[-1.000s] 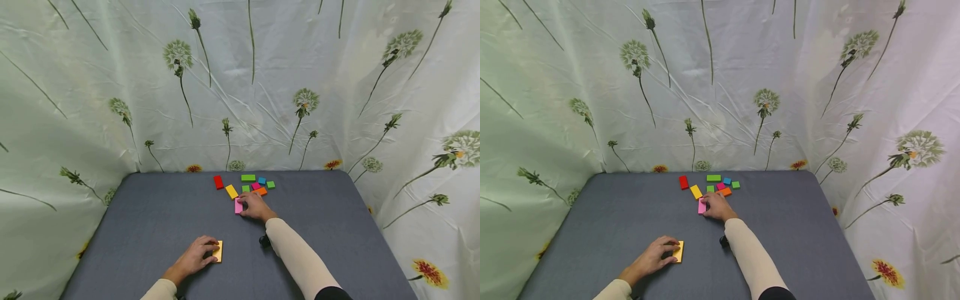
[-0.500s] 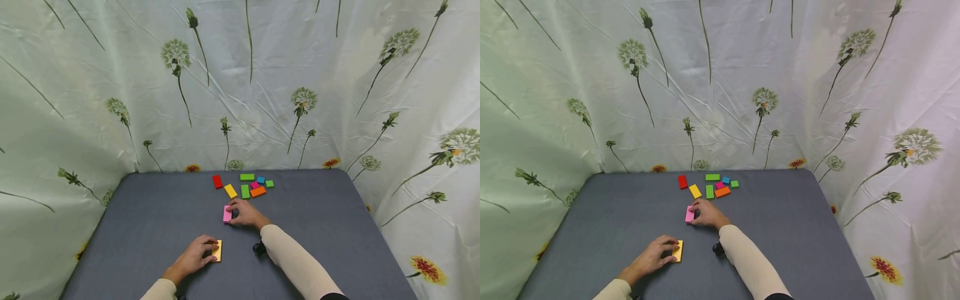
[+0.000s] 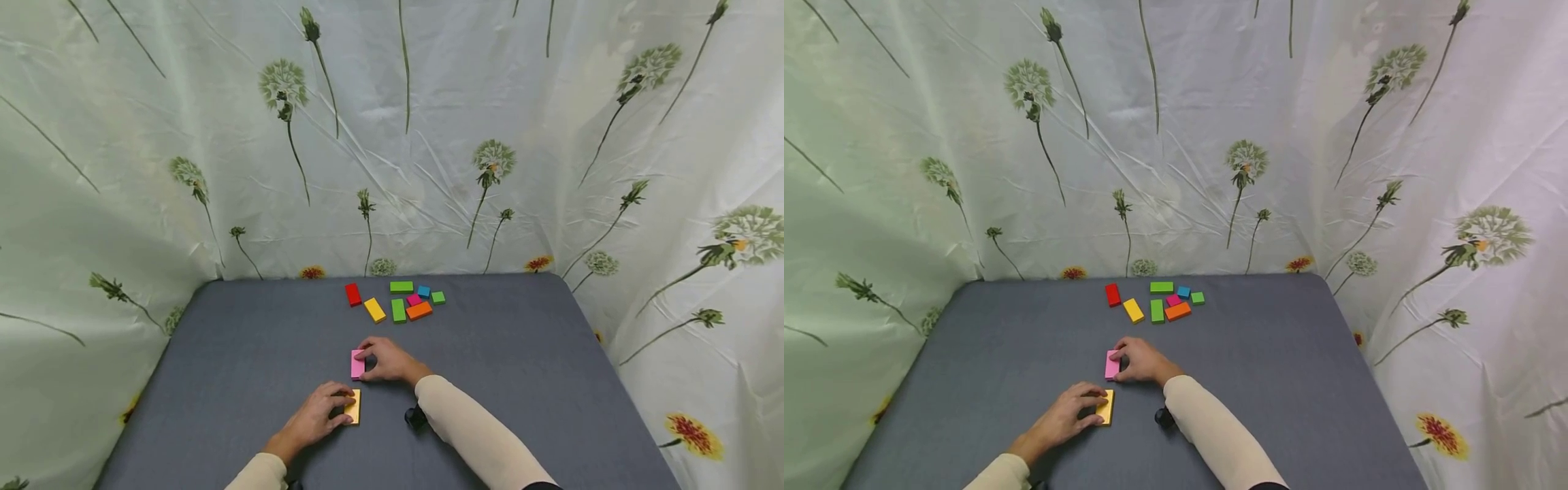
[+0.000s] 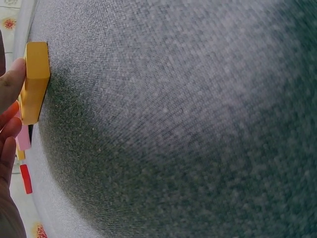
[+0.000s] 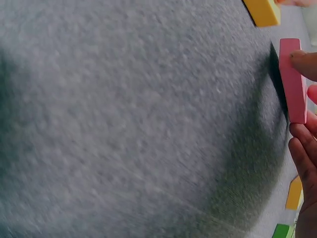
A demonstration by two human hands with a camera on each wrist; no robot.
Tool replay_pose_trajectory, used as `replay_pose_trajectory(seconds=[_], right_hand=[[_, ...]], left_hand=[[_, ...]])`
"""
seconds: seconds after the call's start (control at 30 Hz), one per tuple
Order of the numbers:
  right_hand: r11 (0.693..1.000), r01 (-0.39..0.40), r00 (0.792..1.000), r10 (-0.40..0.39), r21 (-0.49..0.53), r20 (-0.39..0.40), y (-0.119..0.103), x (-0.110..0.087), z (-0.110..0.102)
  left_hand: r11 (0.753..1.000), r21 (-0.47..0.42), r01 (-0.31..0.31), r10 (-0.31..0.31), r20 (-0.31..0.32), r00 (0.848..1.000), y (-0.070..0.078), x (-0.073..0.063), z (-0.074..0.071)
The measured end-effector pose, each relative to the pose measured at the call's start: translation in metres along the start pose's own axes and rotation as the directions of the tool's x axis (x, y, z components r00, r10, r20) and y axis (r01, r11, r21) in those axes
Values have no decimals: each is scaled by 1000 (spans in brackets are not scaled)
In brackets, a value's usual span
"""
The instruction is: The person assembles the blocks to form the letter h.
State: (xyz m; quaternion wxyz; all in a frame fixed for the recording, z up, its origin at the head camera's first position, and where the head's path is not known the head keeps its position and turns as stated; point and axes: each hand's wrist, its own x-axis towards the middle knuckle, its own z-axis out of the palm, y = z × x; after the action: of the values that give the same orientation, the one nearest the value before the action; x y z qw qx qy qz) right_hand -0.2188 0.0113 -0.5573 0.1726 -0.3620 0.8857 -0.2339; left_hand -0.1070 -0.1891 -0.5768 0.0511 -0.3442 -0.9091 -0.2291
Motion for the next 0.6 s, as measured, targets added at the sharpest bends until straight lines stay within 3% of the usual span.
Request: replay_pose_trajectory(seconds=[0.43,0.6], right_hand=[[998,45,999,-45,39,-4,-3,-2,5],[997,63,998,-63,41,-14,-2,-3,8]], left_hand=[[998,13,-62,62,-55,997,-4,1,1],[999,26,-35,36,-39,999,-2,-1,1]])
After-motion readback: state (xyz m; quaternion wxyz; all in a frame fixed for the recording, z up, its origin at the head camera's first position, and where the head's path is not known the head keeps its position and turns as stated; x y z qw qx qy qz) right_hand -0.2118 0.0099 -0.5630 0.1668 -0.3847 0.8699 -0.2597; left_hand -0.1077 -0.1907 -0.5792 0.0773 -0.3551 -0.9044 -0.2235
